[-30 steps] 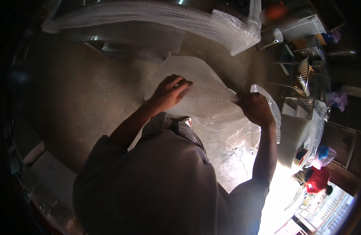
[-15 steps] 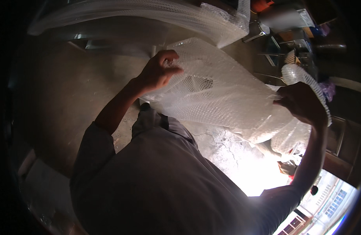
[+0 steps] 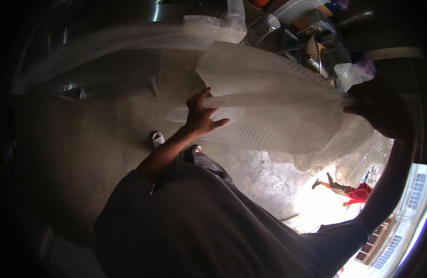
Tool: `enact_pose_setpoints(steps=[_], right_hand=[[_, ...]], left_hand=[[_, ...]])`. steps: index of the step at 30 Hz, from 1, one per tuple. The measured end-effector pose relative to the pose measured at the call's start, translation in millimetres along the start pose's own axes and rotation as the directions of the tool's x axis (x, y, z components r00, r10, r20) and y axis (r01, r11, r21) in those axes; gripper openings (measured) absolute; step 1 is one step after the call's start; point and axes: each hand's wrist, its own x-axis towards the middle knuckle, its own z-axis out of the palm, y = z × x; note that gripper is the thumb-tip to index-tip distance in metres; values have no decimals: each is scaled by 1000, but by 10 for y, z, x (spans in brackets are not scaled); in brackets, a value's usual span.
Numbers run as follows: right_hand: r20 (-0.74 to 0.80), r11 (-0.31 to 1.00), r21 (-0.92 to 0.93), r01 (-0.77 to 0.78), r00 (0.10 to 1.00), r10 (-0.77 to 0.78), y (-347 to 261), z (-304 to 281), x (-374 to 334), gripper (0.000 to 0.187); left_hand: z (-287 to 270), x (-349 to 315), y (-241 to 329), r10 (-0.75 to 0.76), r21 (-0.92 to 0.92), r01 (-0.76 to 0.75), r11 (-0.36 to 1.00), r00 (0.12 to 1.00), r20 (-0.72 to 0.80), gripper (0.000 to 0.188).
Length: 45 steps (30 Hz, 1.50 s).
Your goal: The person wraps a large stainless steel kitchen counter with bubble wrap. They unroll the bubble wrap, tear off a section, and carefully cover the counter's surface and edges, smoothing the material into place.
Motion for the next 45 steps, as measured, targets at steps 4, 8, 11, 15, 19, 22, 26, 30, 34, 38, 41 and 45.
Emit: enact_pose_setpoints(steps=[4, 8, 11, 15, 19, 22, 26, 30, 34, 38, 41, 45], right_hand=[[-36, 983, -176, 59, 997, -67, 19, 46, -43, 27], [33, 991, 65, -120, 992, 118, 245, 93, -37, 21], [-2, 941, 183, -285, 957, 290, 506, 212, -147, 18], [-9, 927, 186, -326, 943, 333, 951, 612, -208, 21], [-47, 960, 107, -260, 963, 266, 1499, 1170, -63, 47], [-113, 981, 65, -185, 975, 191, 1842, 1578, 50, 48], [-114, 987, 11, -163, 980, 163, 2202, 1814, 301, 40], [-177, 988, 95, -121, 975, 136, 2383, 1770, 536, 40], [-257, 988, 130, -80, 960, 112, 2352, 1706, 578, 38], [-304, 990, 118, -83, 946, 115, 2245, 1610, 566, 36], [-334, 990, 114, -77, 936, 111, 2193, 1553, 590, 34], [-424, 1000, -21, -1, 906, -8, 2240, 1601, 625, 35]], left_hand=[[534, 175, 104, -64, 35, 67, 997, 994, -91, 50], [890, 401, 160, -10, -85, -6, 996, 981, -193, 29], [714, 441, 55, 46, -209, -71, 975, 991, -124, 19], [-147, 427, -213, 196, -306, -171, 937, 979, 55, 14], [-1131, 599, -297, 226, -217, -172, 961, 938, 261, 12], [-1654, 597, -247, 255, -125, -229, 965, 931, 262, 14], [-1811, 514, -143, 203, 78, -215, 974, 969, 139, 23], [-1872, 329, -181, 331, 175, -339, 924, 941, 74, 32], [-1936, 5, -332, 346, 191, -370, 909, 926, 151, 30], [-1999, -230, -571, 47, 82, -68, 994, 972, 231, 22], [-2061, -333, -693, -146, -77, 173, 982, 950, 275, 20], [-2153, -355, -721, -98, -28, 105, 994, 980, 175, 19]])
